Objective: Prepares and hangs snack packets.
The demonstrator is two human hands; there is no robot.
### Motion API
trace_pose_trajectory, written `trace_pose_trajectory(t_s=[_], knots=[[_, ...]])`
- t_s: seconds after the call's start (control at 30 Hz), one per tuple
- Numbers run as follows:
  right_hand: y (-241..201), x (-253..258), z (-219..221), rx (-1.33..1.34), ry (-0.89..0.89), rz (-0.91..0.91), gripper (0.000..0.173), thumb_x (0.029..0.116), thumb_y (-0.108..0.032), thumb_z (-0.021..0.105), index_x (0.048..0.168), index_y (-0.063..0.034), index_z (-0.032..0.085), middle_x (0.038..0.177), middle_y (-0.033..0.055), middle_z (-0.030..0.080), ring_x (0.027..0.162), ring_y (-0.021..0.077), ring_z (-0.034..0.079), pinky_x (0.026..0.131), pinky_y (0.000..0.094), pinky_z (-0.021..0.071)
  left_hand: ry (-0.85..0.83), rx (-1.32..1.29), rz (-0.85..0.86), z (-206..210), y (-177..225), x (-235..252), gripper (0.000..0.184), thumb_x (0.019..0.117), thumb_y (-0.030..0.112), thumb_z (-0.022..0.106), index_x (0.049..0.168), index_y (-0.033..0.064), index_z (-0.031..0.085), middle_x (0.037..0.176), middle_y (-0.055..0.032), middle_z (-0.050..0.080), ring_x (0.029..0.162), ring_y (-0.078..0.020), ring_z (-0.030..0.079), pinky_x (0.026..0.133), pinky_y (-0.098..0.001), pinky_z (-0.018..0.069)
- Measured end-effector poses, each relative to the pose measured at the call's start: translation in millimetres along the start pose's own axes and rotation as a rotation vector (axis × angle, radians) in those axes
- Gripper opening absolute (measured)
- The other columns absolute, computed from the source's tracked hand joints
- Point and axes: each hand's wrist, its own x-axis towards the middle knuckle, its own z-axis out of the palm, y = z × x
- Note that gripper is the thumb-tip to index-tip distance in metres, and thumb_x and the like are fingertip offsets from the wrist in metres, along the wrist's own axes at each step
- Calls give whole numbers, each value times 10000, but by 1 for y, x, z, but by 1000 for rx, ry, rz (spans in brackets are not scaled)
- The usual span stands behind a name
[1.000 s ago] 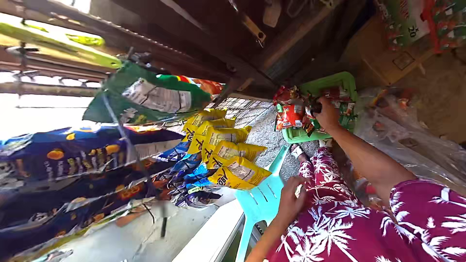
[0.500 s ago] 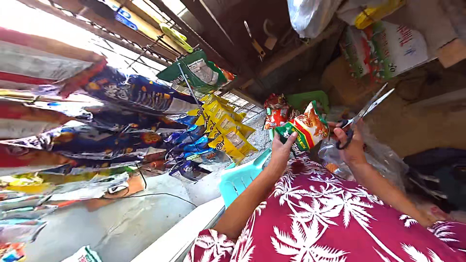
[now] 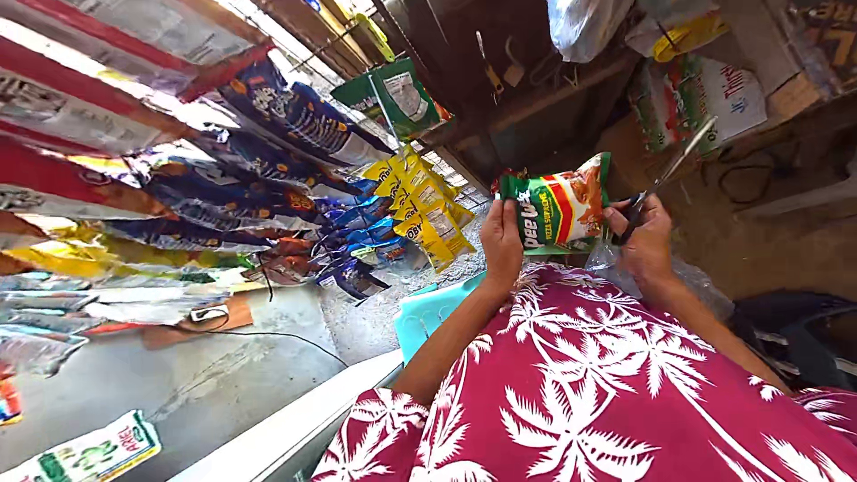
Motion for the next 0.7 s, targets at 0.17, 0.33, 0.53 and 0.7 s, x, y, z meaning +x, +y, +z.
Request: trace_pose_trajectory(t_s=[0.17, 0.33, 0.53, 0.7], knots=[[-10, -6, 9, -66, -34, -110, 271, 879, -4, 728, 1050, -95, 539, 916, -68, 720, 766, 2, 676, 702, 200, 579, -55, 120, 195, -37, 15, 5, 369, 1110, 177, 407, 965, -68, 641, 790, -90, 667, 744, -99, 682, 731, -300, 586], [-9, -28, 32, 69, -102, 24, 191, 934, -41, 683, 1019, -151, 553, 877, -87, 673, 733, -2, 634, 684, 195, 561, -164, -151, 126, -63, 23, 4, 420, 1123, 230, 358, 922, 0, 646, 759, 16, 684, 709, -26, 686, 691, -269, 602], [-1, -26, 41, 315, -207, 223, 83, 983, -87, 597, 1012, -163, 579, 859, -50, 698, 773, 57, 682, 735, 259, 601, -244, -609, -181, -78, 39, -6, 469, 1125, 327, 259, 1027, 100, 658, 842, 28, 739, 779, -75, 724, 730, -309, 628], [-15, -33, 39, -187, -102, -114, 292, 931, -108, 722, 1117, -57, 502, 1098, 24, 729, 975, 97, 721, 853, 290, 607, -239, -420, -222, -79, 36, -7, 462, 1129, 280, 341, 831, 62, 617, 570, 29, 574, 441, -29, 507, 427, -193, 442]])
